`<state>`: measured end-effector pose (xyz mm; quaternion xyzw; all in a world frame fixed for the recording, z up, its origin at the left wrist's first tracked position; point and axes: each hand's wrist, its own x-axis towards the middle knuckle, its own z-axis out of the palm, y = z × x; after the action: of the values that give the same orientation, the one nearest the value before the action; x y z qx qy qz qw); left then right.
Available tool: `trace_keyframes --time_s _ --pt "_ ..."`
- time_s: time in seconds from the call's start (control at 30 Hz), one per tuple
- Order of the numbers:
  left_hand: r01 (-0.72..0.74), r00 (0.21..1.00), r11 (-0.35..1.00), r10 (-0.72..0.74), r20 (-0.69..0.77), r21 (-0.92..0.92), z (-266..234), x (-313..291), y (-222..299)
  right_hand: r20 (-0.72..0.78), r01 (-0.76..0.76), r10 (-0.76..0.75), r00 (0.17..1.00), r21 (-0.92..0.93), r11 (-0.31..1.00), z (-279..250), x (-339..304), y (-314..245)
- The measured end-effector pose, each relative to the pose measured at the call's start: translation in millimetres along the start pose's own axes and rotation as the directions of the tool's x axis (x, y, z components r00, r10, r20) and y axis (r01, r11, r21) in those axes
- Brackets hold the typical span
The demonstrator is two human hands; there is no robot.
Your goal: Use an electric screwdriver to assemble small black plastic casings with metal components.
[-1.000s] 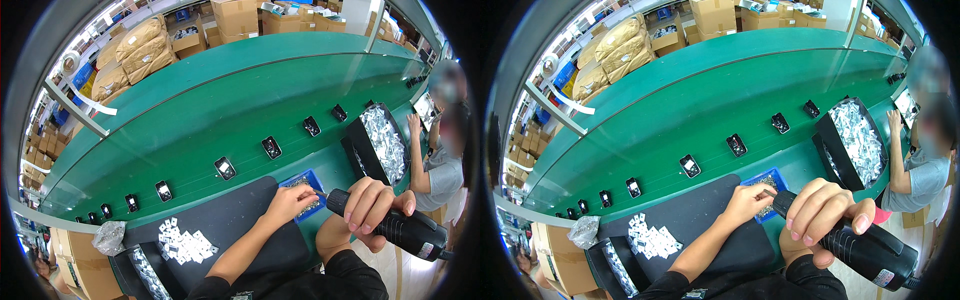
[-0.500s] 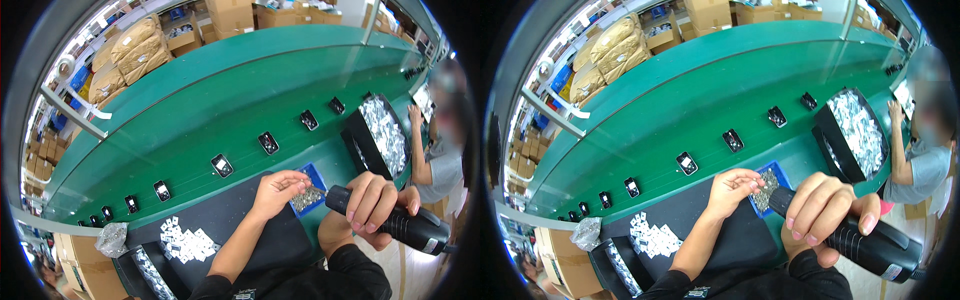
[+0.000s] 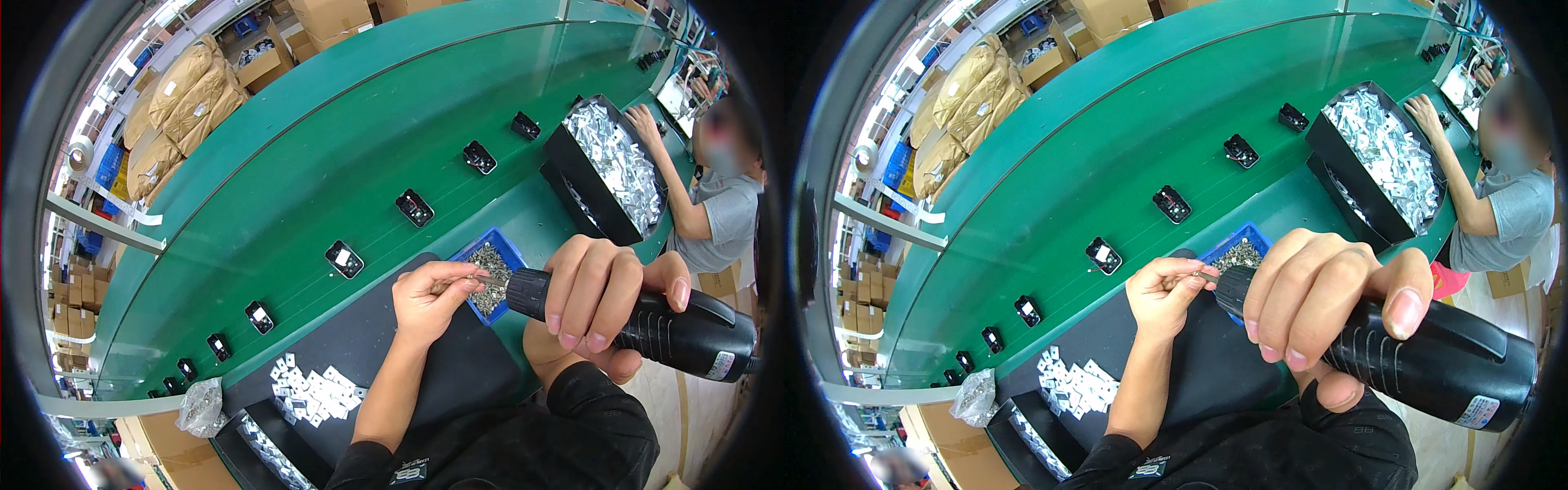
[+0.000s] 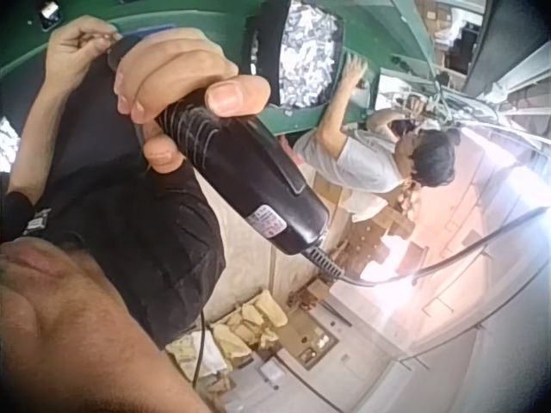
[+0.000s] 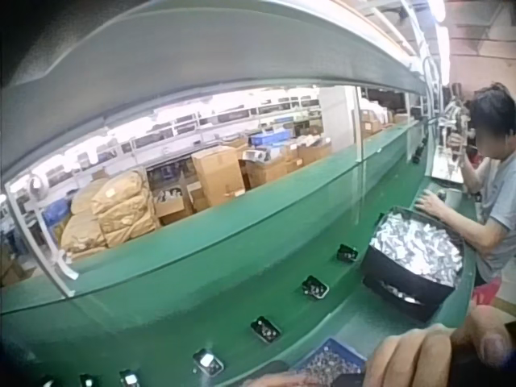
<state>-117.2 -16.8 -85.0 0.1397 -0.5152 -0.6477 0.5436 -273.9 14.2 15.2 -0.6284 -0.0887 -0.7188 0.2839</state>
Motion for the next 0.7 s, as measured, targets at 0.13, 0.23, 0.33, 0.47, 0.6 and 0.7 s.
trace_keyframes --time_s 0.13,0.23,0.33,0.47,0.6,0.7 --pt "-0.045 0.999 0.997 0.044 0.018 0.056 1.6 0.3 3.4 0.003 -0.024 0.024 1.0 0.007 1.0 2.9 1.3 -1.1" --pt "-0.067 0.998 0.995 0.066 0.012 0.079 -0.4 -0.8 6.4 0.02 -0.013 0.013 1.0 0.038 0.999 2.9 -0.4 3.9" --pt "-0.087 0.996 0.993 0.085 0.033 0.084 -1.4 1.0 7.8 0.017 -0.026 0.026 1.0 0.036 0.999 4.6 1.0 2.4" --pt "-0.13 0.991 0.982 0.124 0.051 0.138 -1.9 1.1 7.4 0.018 -0.029 0.028 0.999 0.04 0.999 4.0 0.2 2.6" --pt "-0.151 0.988 0.971 0.145 0.048 0.187 0.0 2.1 16.5 0.016 -0.015 0.014 1.0 0.091 0.996 1.3 0.5 4.5" --pt "-0.178 0.984 0.948 0.165 0.071 0.263 -8.6 -4.1 18.3 -0.011 0.043 -0.041 0.999 0.135 0.99 6.6 2.2 13.0"
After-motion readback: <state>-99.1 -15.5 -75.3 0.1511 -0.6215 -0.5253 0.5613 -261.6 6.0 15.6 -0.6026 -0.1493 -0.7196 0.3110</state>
